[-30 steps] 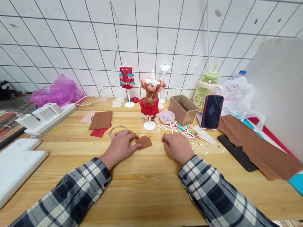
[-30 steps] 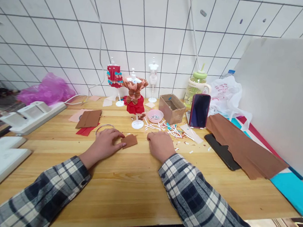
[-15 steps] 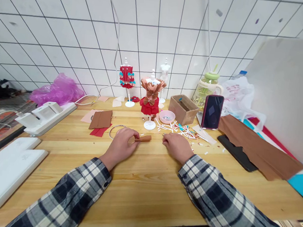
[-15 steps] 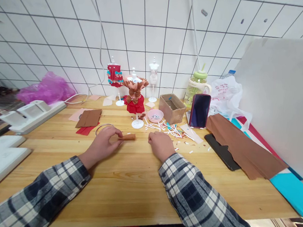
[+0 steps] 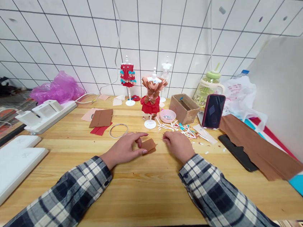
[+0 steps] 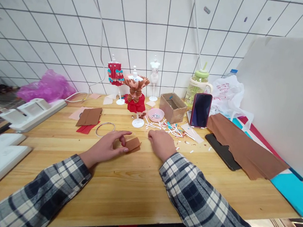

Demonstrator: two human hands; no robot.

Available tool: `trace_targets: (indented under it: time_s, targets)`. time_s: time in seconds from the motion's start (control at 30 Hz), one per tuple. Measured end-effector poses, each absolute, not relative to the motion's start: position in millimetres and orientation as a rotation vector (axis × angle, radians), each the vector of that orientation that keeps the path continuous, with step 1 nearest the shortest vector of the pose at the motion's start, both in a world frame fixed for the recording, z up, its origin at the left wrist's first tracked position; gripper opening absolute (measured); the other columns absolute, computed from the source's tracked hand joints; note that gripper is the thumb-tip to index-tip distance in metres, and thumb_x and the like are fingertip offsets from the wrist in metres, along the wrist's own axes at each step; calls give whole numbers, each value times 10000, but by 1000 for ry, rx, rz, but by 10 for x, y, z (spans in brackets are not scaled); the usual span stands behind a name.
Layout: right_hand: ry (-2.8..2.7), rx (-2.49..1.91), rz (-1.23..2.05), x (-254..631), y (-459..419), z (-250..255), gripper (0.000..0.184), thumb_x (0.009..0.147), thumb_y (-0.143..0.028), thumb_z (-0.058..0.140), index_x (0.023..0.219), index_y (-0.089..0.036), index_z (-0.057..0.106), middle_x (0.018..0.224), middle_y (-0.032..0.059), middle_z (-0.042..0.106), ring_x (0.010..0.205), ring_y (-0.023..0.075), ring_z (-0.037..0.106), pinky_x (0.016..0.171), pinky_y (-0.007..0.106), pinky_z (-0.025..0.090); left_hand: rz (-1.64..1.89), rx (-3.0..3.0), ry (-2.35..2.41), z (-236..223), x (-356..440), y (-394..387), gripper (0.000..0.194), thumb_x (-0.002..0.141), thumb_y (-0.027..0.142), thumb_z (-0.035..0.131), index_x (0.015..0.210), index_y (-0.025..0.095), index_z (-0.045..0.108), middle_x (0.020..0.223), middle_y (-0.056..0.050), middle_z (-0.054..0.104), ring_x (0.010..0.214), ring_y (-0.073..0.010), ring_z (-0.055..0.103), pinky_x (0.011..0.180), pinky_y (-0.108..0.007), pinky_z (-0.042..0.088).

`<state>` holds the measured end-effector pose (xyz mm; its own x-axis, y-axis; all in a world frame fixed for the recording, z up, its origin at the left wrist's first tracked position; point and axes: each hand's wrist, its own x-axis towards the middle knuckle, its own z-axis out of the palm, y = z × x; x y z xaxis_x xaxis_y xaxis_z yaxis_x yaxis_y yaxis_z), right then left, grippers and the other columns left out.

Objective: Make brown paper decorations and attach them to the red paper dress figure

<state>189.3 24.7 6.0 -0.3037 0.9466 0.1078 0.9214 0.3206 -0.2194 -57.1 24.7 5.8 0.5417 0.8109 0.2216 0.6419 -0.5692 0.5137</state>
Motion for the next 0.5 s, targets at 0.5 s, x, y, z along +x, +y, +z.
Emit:
trace_targets:
  time_s: [0.5]
  targets:
    - [-2397,-1778,173,1908,244,39,225,912,-278,468,975,-226,677,941,76,687,913,209,584,759,286,378,603,2535,1244,-27,-581,314,194,803,336,612,952,242,693,944,-59,681,942,-233,588,864,-387,446]
